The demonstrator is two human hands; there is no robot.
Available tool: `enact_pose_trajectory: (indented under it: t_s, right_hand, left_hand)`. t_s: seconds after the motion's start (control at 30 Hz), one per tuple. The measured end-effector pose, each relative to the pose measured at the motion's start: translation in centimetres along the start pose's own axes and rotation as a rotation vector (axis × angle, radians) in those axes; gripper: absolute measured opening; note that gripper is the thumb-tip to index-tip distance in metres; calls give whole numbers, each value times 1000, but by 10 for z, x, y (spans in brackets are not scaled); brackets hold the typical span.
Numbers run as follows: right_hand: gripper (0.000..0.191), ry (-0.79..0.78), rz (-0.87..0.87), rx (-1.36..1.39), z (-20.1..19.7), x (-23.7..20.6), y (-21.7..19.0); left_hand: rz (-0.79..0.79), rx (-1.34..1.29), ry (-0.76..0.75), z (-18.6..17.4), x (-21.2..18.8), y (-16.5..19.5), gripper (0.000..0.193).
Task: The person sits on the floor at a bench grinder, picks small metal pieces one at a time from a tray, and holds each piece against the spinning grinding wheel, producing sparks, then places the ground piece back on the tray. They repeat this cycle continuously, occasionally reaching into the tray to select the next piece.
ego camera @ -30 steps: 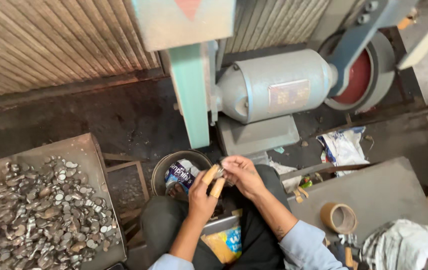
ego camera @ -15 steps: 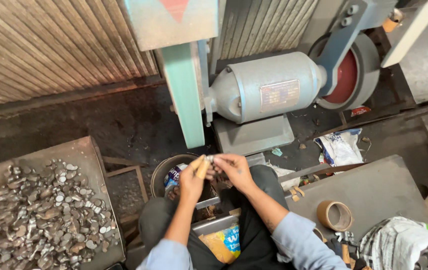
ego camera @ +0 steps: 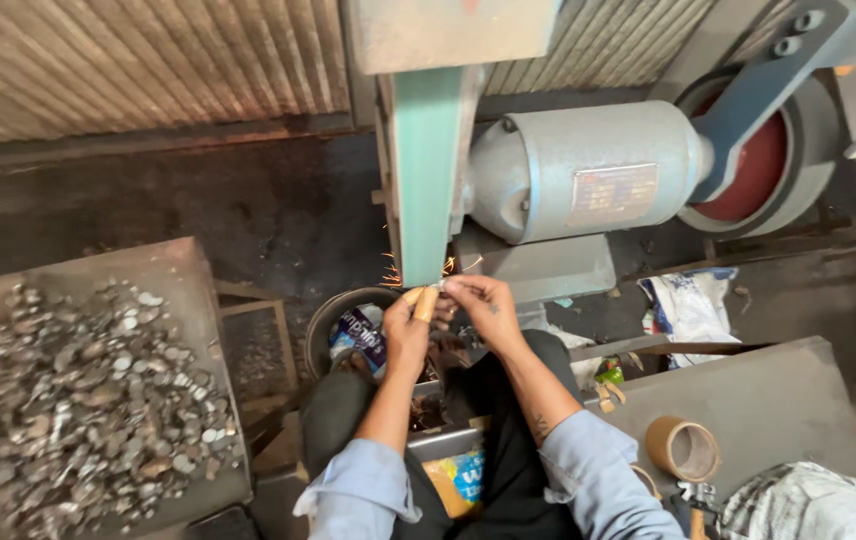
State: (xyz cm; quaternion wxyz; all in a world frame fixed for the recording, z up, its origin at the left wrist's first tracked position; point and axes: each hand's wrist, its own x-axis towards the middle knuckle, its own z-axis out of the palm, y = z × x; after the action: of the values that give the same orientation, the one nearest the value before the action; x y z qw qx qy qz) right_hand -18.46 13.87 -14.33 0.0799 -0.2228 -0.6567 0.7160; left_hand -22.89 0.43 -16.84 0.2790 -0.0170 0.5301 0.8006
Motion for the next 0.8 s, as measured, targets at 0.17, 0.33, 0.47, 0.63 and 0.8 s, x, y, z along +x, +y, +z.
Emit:
enact_pose_trajectory:
  t_s: [0.17, 0.33, 0.47, 0.63, 0.8]
  right_hand:
    - [42, -56, -77, -14, -6, -25, 1]
    - [70, -150, -27, -313, -12, -70, 0]
    - [62, -551, -67, -606, 12, -88, -9]
    - [61, -855, -214, -708, 45, -99, -31]
    - [53, -767, -127, -507, 53, -121, -36]
  left_hand:
    - [235, 517, -89, -23, -28, 49, 28]
    - [-46, 1758, 271, -172, -50, 152, 46]
    - [57, 1917, 182, -254, -49, 176, 28]
    - [179, 1691, 123, -265, -68, 167, 27]
    - [493, 1066, 347, -228, -104, 152, 29]
